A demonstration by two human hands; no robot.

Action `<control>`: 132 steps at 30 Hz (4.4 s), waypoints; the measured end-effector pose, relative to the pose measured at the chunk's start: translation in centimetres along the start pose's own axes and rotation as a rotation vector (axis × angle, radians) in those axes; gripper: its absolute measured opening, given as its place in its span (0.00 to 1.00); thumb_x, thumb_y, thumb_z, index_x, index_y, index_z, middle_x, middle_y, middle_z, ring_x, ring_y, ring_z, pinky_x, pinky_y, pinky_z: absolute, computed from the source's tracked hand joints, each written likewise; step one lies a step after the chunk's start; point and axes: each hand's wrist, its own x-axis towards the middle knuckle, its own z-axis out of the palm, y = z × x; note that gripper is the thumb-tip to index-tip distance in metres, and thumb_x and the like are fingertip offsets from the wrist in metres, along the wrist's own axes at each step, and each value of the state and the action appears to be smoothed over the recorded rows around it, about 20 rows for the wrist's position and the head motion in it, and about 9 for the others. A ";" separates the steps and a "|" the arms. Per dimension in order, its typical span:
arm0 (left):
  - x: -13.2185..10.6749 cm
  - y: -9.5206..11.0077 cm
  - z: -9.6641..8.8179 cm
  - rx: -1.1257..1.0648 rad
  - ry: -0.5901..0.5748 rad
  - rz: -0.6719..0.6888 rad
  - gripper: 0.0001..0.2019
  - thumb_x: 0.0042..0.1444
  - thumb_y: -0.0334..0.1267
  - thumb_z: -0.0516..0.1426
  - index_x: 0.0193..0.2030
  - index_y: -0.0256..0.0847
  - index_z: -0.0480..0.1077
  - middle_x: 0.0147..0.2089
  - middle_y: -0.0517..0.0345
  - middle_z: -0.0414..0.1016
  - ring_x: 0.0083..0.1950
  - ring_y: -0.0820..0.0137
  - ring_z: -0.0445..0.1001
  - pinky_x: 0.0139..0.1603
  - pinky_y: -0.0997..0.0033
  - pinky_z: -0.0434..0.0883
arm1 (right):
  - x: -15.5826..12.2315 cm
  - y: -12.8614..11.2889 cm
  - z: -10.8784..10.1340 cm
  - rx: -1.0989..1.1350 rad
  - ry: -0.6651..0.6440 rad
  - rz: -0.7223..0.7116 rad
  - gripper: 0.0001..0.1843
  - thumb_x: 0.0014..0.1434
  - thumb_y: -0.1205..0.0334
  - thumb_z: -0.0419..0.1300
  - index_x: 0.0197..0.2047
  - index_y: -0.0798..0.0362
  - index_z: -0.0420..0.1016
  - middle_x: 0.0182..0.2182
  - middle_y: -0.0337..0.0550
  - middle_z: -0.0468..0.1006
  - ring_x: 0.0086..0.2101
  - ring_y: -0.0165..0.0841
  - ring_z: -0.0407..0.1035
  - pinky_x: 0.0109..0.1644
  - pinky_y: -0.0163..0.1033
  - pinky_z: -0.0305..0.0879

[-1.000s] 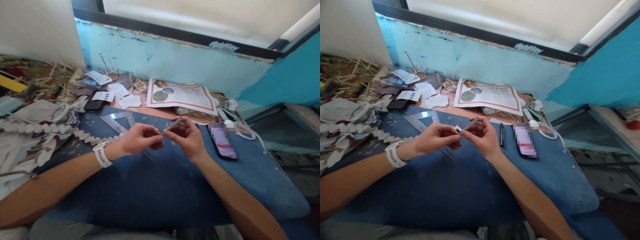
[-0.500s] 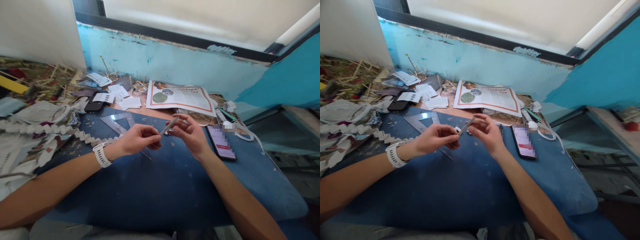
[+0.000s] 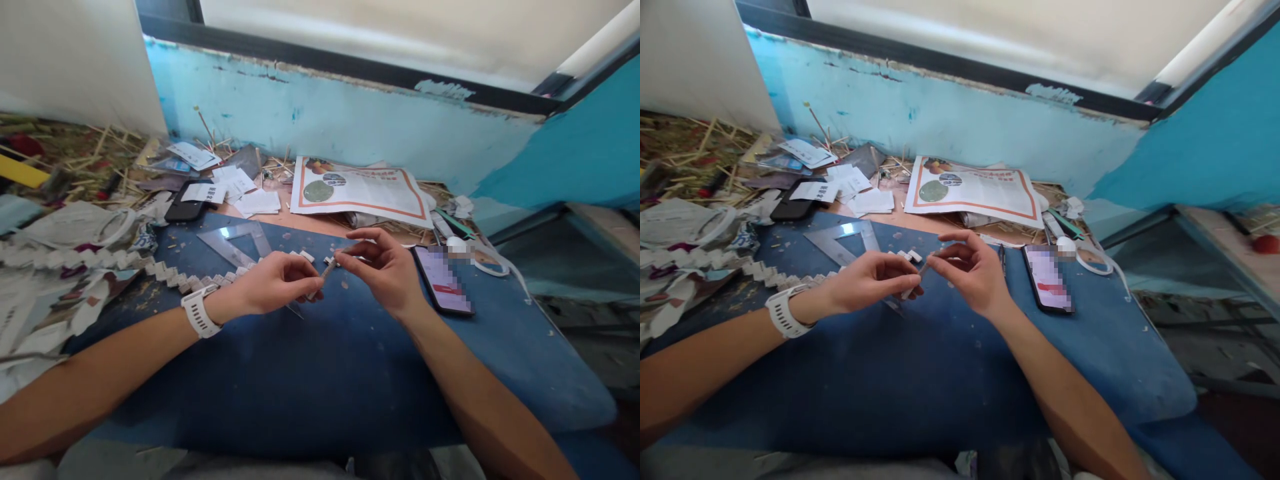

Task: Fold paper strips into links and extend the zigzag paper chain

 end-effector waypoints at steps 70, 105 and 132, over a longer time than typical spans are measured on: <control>-0.4 0.4 0.5 0.115 0.194 0.247 0.08 0.56 0.40 0.69 0.37 0.38 0.78 0.32 0.55 0.84 0.35 0.69 0.82 0.37 0.72 0.79 | -1.8 -0.3 1.3 -0.116 0.011 -0.214 0.15 0.53 0.46 0.80 0.34 0.45 0.85 0.33 0.41 0.88 0.34 0.40 0.84 0.44 0.48 0.87; -0.4 0.4 0.7 0.101 0.214 0.289 0.09 0.61 0.41 0.67 0.34 0.37 0.81 0.30 0.54 0.85 0.32 0.70 0.84 0.37 0.74 0.81 | -1.7 -0.5 1.1 -0.143 0.142 -0.276 0.09 0.54 0.54 0.80 0.35 0.43 0.87 0.32 0.38 0.88 0.33 0.38 0.84 0.38 0.45 0.85; -0.4 1.3 -0.7 0.044 0.303 0.283 0.08 0.59 0.40 0.68 0.35 0.37 0.80 0.30 0.54 0.86 0.31 0.69 0.84 0.36 0.73 0.84 | -0.6 -0.5 -0.3 -0.155 0.281 -0.271 0.07 0.51 0.62 0.77 0.30 0.45 0.84 0.27 0.36 0.85 0.28 0.32 0.80 0.32 0.36 0.79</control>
